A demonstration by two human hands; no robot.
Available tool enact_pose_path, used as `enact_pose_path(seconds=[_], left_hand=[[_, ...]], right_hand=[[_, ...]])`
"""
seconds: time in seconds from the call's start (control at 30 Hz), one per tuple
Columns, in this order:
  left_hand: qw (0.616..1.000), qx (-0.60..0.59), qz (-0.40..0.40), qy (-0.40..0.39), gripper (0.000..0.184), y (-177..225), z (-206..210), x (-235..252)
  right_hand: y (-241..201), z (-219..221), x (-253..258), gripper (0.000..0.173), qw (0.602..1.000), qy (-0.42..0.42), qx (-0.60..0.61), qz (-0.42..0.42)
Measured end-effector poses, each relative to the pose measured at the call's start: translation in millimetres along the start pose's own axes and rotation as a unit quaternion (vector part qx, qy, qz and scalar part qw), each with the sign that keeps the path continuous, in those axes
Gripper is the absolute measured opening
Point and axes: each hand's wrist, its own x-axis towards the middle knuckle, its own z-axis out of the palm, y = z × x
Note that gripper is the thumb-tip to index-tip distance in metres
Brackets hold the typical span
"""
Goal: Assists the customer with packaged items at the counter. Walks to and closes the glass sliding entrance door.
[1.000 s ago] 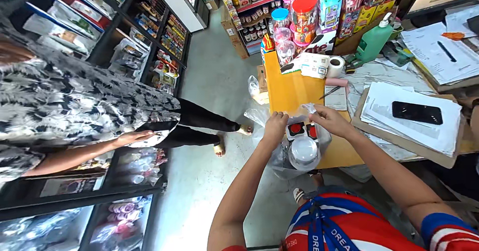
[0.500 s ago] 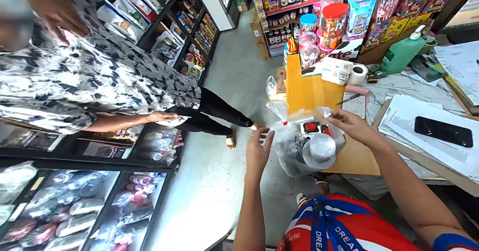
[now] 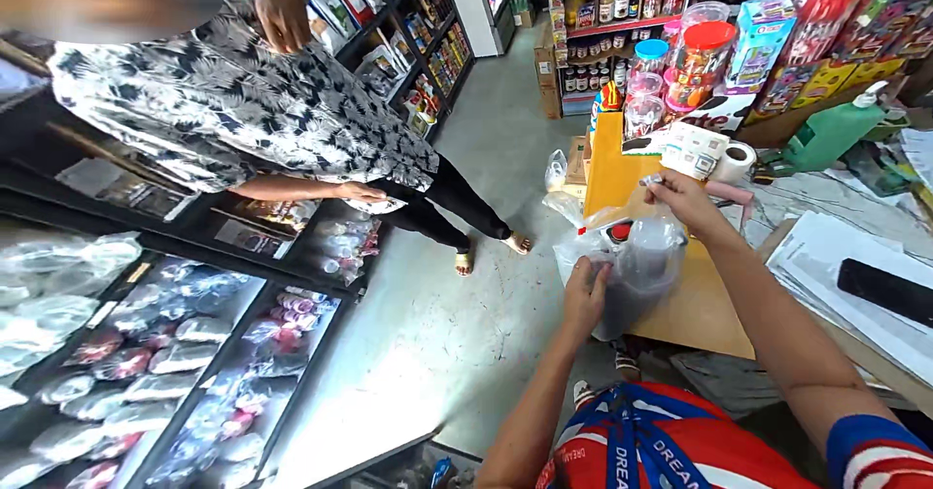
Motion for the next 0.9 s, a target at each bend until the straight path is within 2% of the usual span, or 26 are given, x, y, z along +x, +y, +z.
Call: enact_pose_path(seconds=[0.3,0.53,0.63,0.7,0.77,0.9], left_hand=[[0.999,-0.032,0.025,-0.027,0.025,7.1,22.7,16.3],[0.996,-0.036,0.009,-0.077,0.034,-2.1,27.5,26.5],[0.995,-0.016,0.008,-0.098,0.040,-7.7,28.1,23.5],[0.995,0.004,0.011,-0.095,0.044,-10.1,27.3,19.6],[0.996,0.017,0.017,-0.090,0.046,-13.6,25.1,15.5],[0.996,0.005,0.029,-0.081,0.049,-22.7,19.6,4.5]], right_hand=[[8.2,-13.3,50.1,0.022,0.997,-0.040,0.040,-0.055],[20.6,-19.9,78.0,0.022,0.983,-0.148,0.067,-0.090],[20.5,-33.0,83.9,0.026,0.981,-0.183,0.032,-0.055],[11.9,-43.7,72.3,0.030,0.988,-0.151,0.008,-0.011],[13.8,-52.2,59.1,0.034,0.997,-0.076,0.014,0.013],[27.7,-57.3,7.1,0.037,0.986,0.150,0.070,-0.022]])
